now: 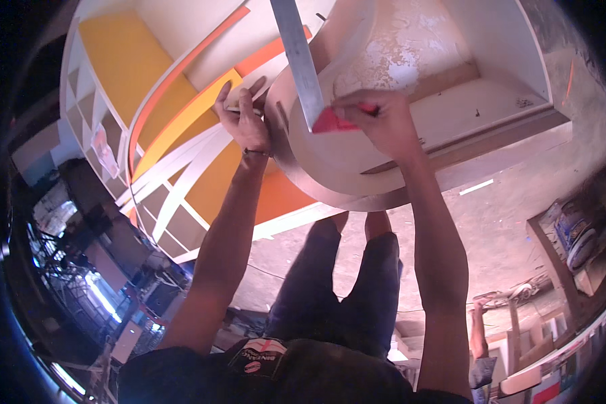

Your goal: The person constructs a curved wooden furniture piece, using a metal square to mark or check the alignment of the internal supports and edges.

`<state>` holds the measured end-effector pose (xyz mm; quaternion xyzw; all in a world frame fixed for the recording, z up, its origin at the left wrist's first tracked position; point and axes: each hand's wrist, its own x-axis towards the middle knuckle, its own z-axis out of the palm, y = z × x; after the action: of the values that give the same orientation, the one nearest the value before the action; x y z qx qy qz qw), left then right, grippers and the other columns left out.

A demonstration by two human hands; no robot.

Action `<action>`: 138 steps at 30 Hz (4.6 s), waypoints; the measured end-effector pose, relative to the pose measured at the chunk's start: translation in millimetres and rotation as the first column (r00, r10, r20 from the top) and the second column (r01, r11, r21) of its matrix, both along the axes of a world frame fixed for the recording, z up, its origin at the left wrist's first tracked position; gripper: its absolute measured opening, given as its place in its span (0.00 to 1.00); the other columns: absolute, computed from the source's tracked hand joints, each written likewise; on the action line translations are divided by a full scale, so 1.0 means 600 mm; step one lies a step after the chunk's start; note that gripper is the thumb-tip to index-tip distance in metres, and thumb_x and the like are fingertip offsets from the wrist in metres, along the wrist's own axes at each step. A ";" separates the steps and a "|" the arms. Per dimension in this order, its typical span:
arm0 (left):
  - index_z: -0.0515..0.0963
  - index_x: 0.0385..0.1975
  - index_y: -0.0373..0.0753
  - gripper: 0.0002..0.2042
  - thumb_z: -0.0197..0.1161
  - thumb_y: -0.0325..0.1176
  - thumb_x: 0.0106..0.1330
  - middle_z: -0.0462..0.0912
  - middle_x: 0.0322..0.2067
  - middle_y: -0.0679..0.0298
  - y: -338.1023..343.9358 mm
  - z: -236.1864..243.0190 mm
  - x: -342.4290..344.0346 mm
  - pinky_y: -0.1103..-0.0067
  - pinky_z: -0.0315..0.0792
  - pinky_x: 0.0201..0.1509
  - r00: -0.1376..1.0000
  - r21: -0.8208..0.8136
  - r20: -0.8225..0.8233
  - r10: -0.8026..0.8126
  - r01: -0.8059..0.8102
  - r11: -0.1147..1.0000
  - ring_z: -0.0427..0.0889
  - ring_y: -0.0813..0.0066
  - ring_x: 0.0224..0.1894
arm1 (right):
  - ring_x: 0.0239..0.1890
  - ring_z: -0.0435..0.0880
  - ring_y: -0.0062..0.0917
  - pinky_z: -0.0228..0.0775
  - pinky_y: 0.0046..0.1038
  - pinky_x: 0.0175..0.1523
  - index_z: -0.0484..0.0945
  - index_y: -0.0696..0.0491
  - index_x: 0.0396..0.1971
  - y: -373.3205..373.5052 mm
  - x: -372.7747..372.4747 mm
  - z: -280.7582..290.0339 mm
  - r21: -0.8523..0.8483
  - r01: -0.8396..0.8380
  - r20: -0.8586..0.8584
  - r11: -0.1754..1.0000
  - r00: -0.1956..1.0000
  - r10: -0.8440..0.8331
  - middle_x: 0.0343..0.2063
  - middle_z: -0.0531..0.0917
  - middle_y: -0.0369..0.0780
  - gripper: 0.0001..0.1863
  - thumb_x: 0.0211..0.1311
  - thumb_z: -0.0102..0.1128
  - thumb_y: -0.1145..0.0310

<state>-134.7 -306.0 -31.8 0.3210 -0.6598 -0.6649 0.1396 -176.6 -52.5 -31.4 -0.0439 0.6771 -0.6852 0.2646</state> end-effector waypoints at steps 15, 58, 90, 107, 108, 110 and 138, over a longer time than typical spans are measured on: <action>0.80 0.56 0.34 0.16 0.69 0.35 0.74 0.87 0.43 0.66 -0.005 -0.019 0.049 0.81 0.75 0.49 0.908 0.107 0.218 -0.357 0.342 0.934 0.81 0.81 0.40 | 0.37 0.89 0.21 0.81 0.24 0.47 0.90 0.58 0.40 -0.052 -0.025 -0.011 0.047 -0.427 -0.069 0.903 0.901 0.429 0.33 0.91 0.41 0.07 0.66 0.70 0.72; 0.83 0.50 0.31 0.16 0.74 0.34 0.69 0.86 0.33 0.68 0.064 -0.009 0.133 0.83 0.73 0.37 0.990 0.174 0.101 0.104 -0.120 0.977 0.78 0.85 0.32 | 0.36 0.90 0.23 0.82 0.27 0.48 0.90 0.59 0.40 -0.088 -0.084 -0.023 0.051 -0.776 -0.161 0.629 0.615 0.772 0.33 0.92 0.43 0.08 0.64 0.72 0.72; 0.65 0.72 0.27 0.34 0.59 0.51 0.79 0.80 0.62 0.47 0.169 0.022 0.262 0.71 0.70 0.68 0.674 0.593 0.211 0.708 -0.664 0.456 0.81 0.60 0.59 | 0.40 0.88 0.17 0.80 0.22 0.48 0.90 0.60 0.43 0.005 -0.053 0.039 0.202 -0.699 0.037 0.686 0.705 0.708 0.37 0.92 0.39 0.09 0.65 0.72 0.76; 0.80 0.62 0.31 0.21 0.70 0.31 0.72 0.88 0.48 0.61 0.129 -0.034 0.201 0.77 0.76 0.59 0.893 0.387 -0.055 0.446 -0.393 0.834 0.84 0.77 0.50 | 0.37 0.88 0.18 0.80 0.24 0.47 0.89 0.62 0.40 -0.117 -0.084 0.003 0.158 -0.929 -0.083 0.334 0.324 0.942 0.34 0.91 0.40 0.10 0.66 0.71 0.70; 0.79 0.60 0.29 0.19 0.69 0.30 0.72 0.88 0.48 0.61 0.128 -0.036 0.202 0.77 0.76 0.58 0.899 0.357 -0.042 0.436 -0.394 0.847 0.84 0.76 0.49 | 0.37 0.88 0.18 0.80 0.24 0.47 0.89 0.62 0.40 -0.120 -0.084 -0.003 0.150 -0.936 -0.085 0.319 0.310 0.947 0.34 0.91 0.40 0.10 0.66 0.71 0.70; 0.79 0.59 0.28 0.18 0.68 0.29 0.72 0.87 0.48 0.60 0.130 -0.037 0.202 0.77 0.76 0.56 0.897 0.322 -0.025 0.441 -0.410 0.853 0.84 0.75 0.48 | 0.37 0.88 0.18 0.80 0.24 0.46 0.89 0.62 0.39 -0.123 -0.083 -0.009 0.106 -0.931 -0.091 0.349 0.341 0.936 0.33 0.91 0.40 0.09 0.66 0.71 0.71; 0.78 0.58 0.28 0.27 0.77 0.40 0.67 0.88 0.48 0.60 0.238 -0.033 0.234 0.79 0.78 0.53 0.796 0.190 0.094 0.598 -0.604 0.774 0.85 0.75 0.48 | 0.38 0.88 0.20 0.79 0.25 0.48 0.90 0.60 0.39 -0.097 -0.097 0.002 0.147 -0.985 -0.026 0.095 0.092 0.995 0.34 0.91 0.42 0.08 0.65 0.71 0.72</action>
<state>5.4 -163.1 -51.6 0.5370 -0.4505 -0.6469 0.3004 -234.7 -110.8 -30.0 -0.5154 0.5168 -0.2943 0.6169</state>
